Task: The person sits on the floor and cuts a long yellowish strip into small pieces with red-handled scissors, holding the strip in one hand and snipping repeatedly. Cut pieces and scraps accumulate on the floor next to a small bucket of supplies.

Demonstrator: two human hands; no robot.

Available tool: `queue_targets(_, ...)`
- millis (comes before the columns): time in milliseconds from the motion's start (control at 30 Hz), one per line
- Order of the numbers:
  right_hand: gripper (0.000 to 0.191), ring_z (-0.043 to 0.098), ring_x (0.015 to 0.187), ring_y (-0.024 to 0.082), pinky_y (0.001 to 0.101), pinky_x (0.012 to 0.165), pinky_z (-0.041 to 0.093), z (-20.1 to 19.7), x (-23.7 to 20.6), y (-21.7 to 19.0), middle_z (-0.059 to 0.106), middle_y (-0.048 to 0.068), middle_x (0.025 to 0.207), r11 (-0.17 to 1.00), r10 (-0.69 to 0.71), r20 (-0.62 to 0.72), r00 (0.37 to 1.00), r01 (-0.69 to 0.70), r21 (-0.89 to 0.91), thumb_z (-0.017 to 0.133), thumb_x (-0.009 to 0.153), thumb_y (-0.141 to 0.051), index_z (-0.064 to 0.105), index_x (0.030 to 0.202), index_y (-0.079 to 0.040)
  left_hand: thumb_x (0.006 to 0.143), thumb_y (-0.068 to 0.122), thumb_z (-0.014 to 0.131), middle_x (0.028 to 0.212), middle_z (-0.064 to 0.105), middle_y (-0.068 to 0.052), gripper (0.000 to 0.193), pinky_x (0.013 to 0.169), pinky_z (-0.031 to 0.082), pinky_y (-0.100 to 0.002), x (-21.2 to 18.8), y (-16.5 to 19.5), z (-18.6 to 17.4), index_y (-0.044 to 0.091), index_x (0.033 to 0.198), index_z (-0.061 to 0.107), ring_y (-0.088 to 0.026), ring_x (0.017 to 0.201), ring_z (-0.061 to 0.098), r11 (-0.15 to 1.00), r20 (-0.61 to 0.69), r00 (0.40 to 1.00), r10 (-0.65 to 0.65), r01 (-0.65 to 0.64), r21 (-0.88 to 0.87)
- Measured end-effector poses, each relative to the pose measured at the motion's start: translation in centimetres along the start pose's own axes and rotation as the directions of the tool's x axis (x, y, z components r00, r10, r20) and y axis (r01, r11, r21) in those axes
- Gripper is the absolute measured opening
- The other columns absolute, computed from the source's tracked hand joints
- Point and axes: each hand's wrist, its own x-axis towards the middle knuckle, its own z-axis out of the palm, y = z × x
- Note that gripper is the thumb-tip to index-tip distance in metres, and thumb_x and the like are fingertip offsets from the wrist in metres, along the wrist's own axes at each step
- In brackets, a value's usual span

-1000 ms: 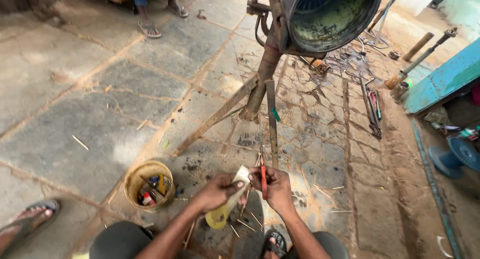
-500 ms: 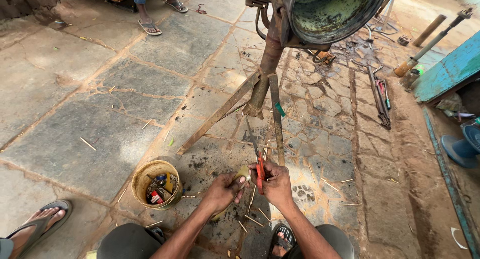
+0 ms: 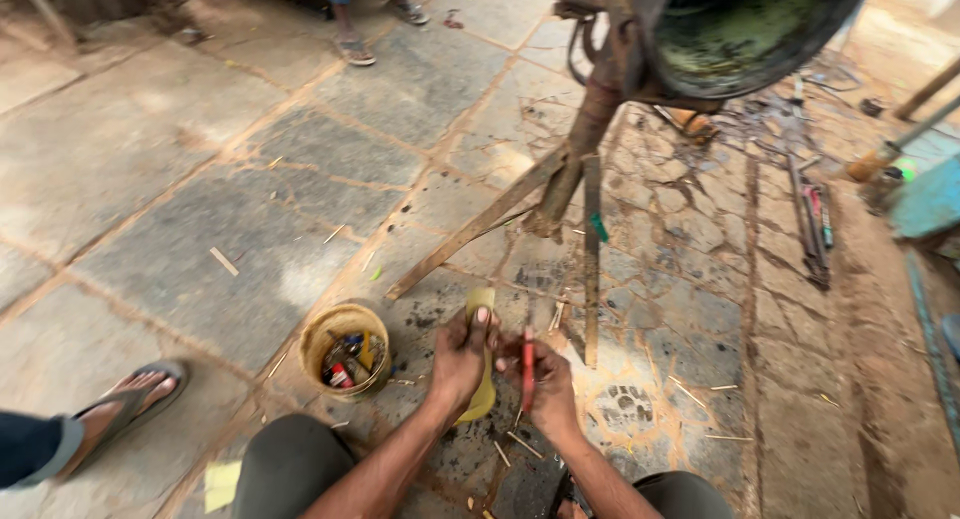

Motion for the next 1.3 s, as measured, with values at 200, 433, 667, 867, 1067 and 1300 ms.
queue_targets(200, 0.017, 0.060, 0.064, 0.009, 0.0252, 0.057, 0.047, 3.1, -1.9, 2.9, 0.073, 0.005, 0.076, 0.937, 0.350, -0.022, 0.937, -0.350, -0.010, 0.082, 0.089, -0.010, 0.079, 0.100, 0.003, 0.105, 0.033, 0.050, 0.070, 0.054, -0.002, 0.028, 0.048, 0.047, -0.029, 1.8, 5.2, -3.7, 0.008, 0.095, 0.057, -0.012, 0.054, 0.049, 0.915, -0.297, 0.954, -0.049, -0.076, -0.397)
queue_targets(433, 0.022, 0.076, 0.063, 0.010, 0.0236, 0.049, 0.051, 2.3, -2.0, 2.7, 0.079, 0.007, 0.074, 0.913, 0.407, 0.187, 0.894, -0.396, -0.095, 0.080, 0.084, -0.016, 0.077, 0.100, -0.001, 0.105, 0.024, 0.048, 0.070, 0.052, 0.001, 0.020, 0.043, 0.037, -0.026, 4.1, 8.2, -9.4, 0.009, 0.102, 0.060, -0.009, 0.053, 0.042, 0.885, -0.440, 0.869, -0.228, -0.004, -0.465)
queue_targets(667, 0.020, 0.073, 0.064, 0.011, 0.0234, 0.051, 0.050, 1.6, -1.8, 2.6, 0.079, 0.008, 0.077, 0.932, 0.362, 0.224, 0.905, -0.346, -0.109, 0.080, 0.087, -0.013, 0.078, 0.101, 0.001, 0.107, 0.022, 0.048, 0.080, 0.059, 0.000, 0.019, 0.053, 0.047, -0.024, 4.7, 7.3, -10.2, 0.007, 0.114, 0.058, -0.010, 0.063, 0.053, 0.928, -0.504, 0.857, -0.104, -0.098, -0.358)
queue_targets(867, 0.012, 0.057, 0.055, 0.008, 0.0241, 0.049, 0.043, -1.4, -0.7, 0.2, 0.067, 0.000, 0.064, 0.909, 0.324, 0.192, 0.926, -0.249, -0.334, 0.080, 0.087, -0.010, 0.077, 0.093, 0.000, 0.095, 0.019, 0.061, 0.112, 0.066, -0.019, 0.048, 0.089, 0.056, -0.046, 2.0, 6.0, -8.0, 0.003, 0.139, 0.052, -0.033, 0.096, 0.067, 0.406, -0.023, 0.908, 0.418, -0.165, 0.899)
queue_targets(1067, 0.007, 0.044, 0.052, 0.010, 0.0303, 0.047, 0.037, -4.2, 0.2, -2.8, 0.052, 0.003, 0.056, 0.761, 0.388, 0.271, 0.881, -0.140, -0.634, 0.074, 0.075, 0.002, 0.067, 0.076, 0.001, 0.085, 0.021, 0.077, 0.099, 0.072, -0.017, 0.029, 0.082, 0.050, -0.051, -1.2, 1.6, -4.6, 0.003, 0.108, 0.074, -0.036, 0.093, 0.064, 0.569, 0.835, 0.519, 0.180, -0.748, 0.342)
queue_targets(1300, 0.004, 0.049, 0.053, 0.014, 0.0322, 0.049, 0.035, -4.5, 0.2, -2.7, 0.058, 0.007, 0.058, 0.691, 0.406, 0.251, 0.879, -0.115, -0.714, 0.075, 0.077, -0.002, 0.071, 0.079, -0.001, 0.092, 0.020, 0.068, 0.076, 0.067, -0.009, 0.022, 0.078, 0.051, -0.047, 0.2, -0.9, -4.2, 0.004, 0.077, 0.067, -0.026, 0.075, 0.065, 0.610, 0.786, 0.583, -0.205, -0.552, 0.569)
